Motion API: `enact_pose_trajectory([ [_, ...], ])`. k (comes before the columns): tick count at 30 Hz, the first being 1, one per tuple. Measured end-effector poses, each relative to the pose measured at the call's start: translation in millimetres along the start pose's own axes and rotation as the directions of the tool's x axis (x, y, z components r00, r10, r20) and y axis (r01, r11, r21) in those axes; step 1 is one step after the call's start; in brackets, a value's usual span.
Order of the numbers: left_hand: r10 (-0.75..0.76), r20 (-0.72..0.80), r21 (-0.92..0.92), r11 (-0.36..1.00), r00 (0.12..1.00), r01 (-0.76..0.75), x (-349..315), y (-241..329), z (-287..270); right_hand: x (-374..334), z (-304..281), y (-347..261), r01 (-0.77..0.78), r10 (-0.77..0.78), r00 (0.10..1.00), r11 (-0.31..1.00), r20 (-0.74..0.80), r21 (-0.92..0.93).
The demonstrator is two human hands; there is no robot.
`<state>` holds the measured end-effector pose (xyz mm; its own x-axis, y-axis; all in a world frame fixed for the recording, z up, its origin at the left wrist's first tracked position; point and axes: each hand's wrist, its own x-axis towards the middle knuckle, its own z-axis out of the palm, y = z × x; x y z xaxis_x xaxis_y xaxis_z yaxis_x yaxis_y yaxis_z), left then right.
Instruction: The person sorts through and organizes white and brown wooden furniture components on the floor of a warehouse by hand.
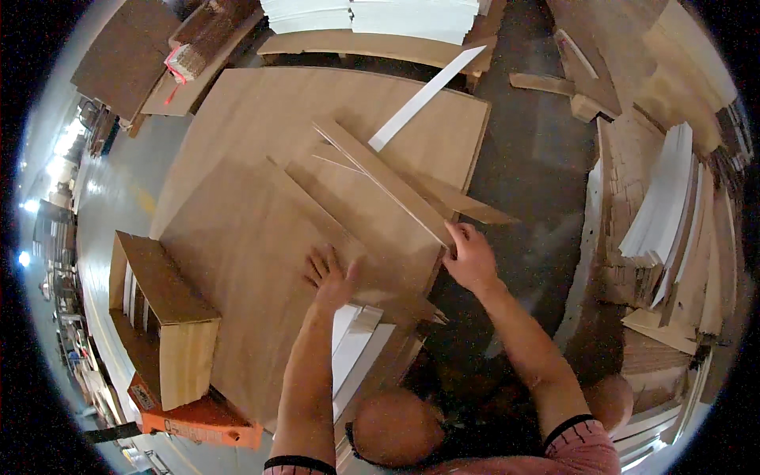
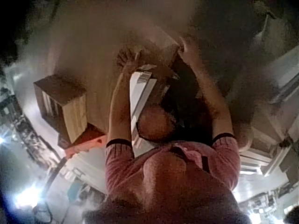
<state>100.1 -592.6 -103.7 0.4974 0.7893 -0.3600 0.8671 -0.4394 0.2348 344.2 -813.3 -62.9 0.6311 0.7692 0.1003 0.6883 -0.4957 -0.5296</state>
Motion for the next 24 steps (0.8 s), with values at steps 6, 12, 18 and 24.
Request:
enact_pose_trajectory([
  [6,-0.022,-0.003,-0.027,0.999,1.000,0.021,-3.1,11.8,-11.1,-6.5,-6.9,2.1,-0.079,0.073,0.992,0.995,0.105,0.058],
  [12,0.038,-0.044,-0.044,0.998,0.998,-0.040,-6.4,11.8,-13.4,9.2,-4.2,-20.7,-0.088,0.065,0.961,0.993,0.267,0.077],
  [18,-0.032,0.025,0.072,0.997,0.999,0.030,-6.2,2.5,-28.9,62.4,5.0,-34.3,0.189,-0.189,0.982,0.982,-0.010,-0.024],
  [24,0.054,0.058,-0.143,0.989,0.997,-0.045,-8.6,25.7,-42.3,206.1,17.4,11.2,0.140,-0.155,0.988,0.926,-0.013,-0.351],
])
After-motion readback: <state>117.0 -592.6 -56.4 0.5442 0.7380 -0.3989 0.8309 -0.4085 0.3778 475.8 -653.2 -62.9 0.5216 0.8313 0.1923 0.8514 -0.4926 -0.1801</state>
